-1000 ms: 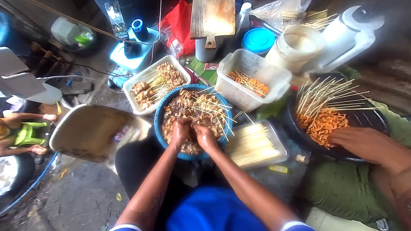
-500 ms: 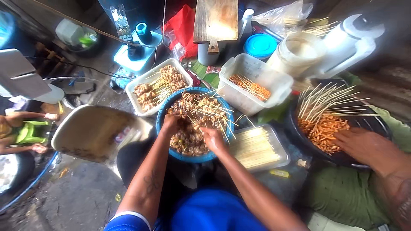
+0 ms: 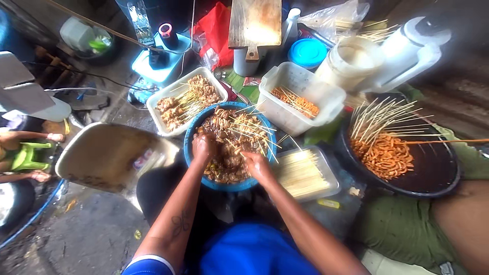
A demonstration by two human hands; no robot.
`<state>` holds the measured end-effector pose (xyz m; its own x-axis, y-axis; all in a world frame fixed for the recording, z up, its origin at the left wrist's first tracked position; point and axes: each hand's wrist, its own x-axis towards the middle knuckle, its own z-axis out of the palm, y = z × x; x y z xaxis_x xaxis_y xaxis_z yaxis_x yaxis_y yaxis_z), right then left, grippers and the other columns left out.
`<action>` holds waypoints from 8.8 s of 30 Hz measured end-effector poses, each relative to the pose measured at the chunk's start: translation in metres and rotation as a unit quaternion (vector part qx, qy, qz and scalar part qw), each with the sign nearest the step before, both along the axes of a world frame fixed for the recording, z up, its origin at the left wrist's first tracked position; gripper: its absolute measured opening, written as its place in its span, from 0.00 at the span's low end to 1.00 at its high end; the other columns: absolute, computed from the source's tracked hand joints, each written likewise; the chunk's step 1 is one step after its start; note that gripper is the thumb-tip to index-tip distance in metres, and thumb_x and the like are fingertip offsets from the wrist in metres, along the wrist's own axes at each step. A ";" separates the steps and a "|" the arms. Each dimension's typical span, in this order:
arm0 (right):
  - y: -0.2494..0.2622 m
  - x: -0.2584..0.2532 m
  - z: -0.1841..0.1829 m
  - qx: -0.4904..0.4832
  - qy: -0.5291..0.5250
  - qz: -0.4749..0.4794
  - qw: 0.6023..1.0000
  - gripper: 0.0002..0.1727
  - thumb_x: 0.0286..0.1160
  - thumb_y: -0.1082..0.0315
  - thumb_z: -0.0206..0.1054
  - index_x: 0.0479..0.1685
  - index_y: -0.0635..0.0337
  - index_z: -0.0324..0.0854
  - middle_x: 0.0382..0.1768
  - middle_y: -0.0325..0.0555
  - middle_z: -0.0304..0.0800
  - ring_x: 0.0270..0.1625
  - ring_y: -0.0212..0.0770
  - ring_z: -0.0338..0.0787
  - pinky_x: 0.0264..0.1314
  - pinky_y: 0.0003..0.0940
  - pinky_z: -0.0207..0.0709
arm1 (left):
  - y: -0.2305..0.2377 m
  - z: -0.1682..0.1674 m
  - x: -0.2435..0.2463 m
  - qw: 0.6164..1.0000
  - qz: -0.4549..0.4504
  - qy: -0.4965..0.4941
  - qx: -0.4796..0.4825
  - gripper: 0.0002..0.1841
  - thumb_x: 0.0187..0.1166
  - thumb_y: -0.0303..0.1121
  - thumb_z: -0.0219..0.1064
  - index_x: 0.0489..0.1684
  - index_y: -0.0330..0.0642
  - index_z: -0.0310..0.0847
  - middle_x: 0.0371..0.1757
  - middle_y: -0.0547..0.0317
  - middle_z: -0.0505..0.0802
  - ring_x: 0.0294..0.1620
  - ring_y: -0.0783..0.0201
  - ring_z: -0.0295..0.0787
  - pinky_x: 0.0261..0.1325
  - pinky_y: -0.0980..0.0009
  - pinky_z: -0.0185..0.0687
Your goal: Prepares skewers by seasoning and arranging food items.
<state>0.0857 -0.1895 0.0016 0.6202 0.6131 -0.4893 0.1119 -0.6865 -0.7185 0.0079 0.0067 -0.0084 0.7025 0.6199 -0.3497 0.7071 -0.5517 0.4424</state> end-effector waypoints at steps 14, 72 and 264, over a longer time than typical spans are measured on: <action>0.000 0.002 0.008 0.031 0.007 -0.024 0.999 0.20 0.91 0.72 0.52 0.71 0.63 0.85 0.54 0.63 0.93 0.55 0.57 0.92 0.66 0.56 0.79 | 0.005 -0.012 0.004 0.887 0.234 -0.225 -0.327 0.12 0.88 0.28 0.60 0.58 0.27 0.82 0.43 0.49 0.90 0.39 0.64 0.85 0.48 0.66 0.83; -0.011 0.018 -0.002 0.017 0.021 -0.096 0.995 0.21 0.91 0.73 0.50 0.72 0.62 0.84 0.46 0.61 0.93 0.49 0.53 0.91 0.62 0.52 0.80 | -0.027 -0.038 0.014 0.971 -0.234 0.030 -0.029 0.13 0.86 0.28 0.61 0.59 0.39 0.90 0.67 0.41 0.89 0.74 0.37 0.81 0.78 0.38 0.70; -0.001 -0.008 0.005 0.035 0.017 0.063 0.997 0.19 0.91 0.73 0.52 0.69 0.63 0.86 0.51 0.63 0.93 0.49 0.56 0.92 0.63 0.54 0.81 | -0.029 -0.019 -0.011 0.905 0.234 -0.207 -0.290 0.15 0.85 0.18 0.55 0.65 0.27 0.81 0.49 0.45 0.89 0.37 0.65 0.83 0.45 0.68 0.82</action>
<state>0.0780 -0.1904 0.0068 0.5197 0.7186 -0.4620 0.1685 -0.6164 -0.7692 -0.0029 -0.0219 -0.0276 0.5559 0.6799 -0.4783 0.5105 0.1750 0.8419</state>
